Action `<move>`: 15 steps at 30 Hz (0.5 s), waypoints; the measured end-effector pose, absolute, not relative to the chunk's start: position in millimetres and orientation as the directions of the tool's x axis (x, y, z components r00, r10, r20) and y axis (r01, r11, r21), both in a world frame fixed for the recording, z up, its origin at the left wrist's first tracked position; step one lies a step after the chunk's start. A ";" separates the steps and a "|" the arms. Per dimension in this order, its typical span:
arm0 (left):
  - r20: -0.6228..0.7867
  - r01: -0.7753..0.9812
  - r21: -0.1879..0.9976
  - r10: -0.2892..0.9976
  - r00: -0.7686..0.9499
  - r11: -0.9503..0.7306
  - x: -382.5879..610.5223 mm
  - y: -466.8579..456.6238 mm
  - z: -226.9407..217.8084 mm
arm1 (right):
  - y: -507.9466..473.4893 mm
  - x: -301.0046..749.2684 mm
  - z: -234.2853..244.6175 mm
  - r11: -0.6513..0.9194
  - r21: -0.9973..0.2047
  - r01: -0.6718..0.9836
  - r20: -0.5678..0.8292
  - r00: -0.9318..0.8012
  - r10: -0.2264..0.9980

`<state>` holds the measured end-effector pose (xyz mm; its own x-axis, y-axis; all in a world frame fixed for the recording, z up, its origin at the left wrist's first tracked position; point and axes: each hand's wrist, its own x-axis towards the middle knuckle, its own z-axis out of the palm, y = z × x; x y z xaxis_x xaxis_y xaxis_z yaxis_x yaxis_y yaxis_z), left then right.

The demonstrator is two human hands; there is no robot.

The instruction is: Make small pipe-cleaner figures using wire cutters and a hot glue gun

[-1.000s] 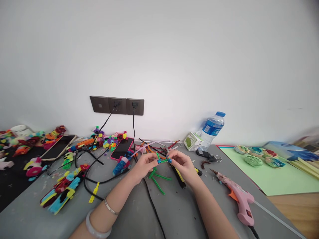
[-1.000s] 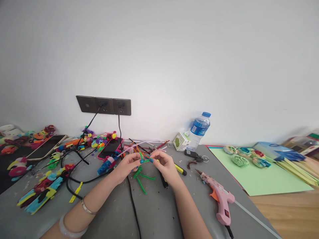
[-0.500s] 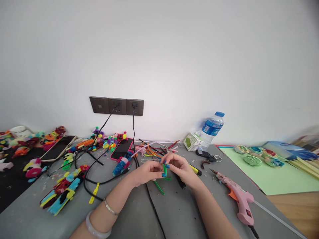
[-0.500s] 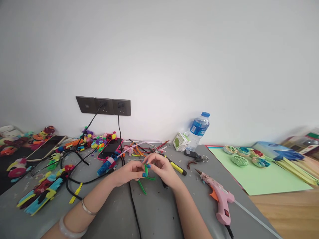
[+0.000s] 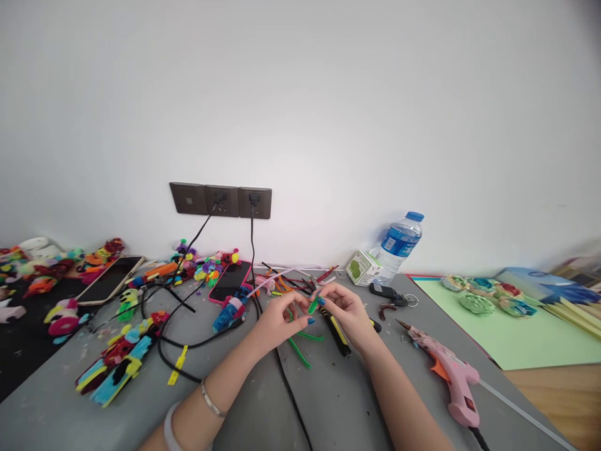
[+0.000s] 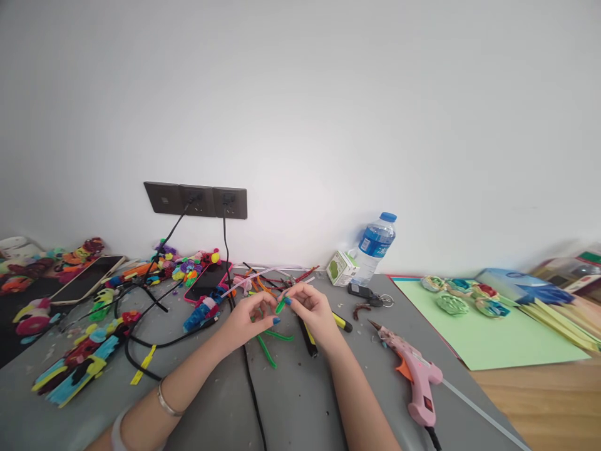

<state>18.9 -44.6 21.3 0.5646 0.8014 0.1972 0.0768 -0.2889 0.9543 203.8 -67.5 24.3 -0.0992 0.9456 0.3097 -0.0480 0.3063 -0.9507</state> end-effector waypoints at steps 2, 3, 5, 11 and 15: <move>0.246 0.127 0.925 0.820 0.517 -0.358 19.7 -44.3 19.5 | -67.0 201.7 22.6 0.308 -0.948 -0.078 0.315 -0.104 0.943; 0.278 0.144 0.909 0.826 0.490 -0.391 19.9 -44.1 18.8 | -66.7 200.6 21.6 0.308 -0.947 -0.093 0.318 -0.109 0.942; 0.330 0.164 0.886 0.837 0.436 -0.435 20.0 -43.5 17.9 | -66.1 198.6 19.7 0.312 -0.944 -0.112 0.324 -0.115 0.939; 0.354 0.150 0.891 0.861 0.364 -0.429 19.4 -41.3 16.3 | -65.5 197.5 17.5 0.346 -0.934 -0.092 0.354 -0.086 0.931; 0.331 0.119 0.912 0.877 0.348 -0.392 18.6 -39.1 13.7 | -65.0 198.2 16.5 0.350 -0.934 -0.073 0.355 -0.083 0.931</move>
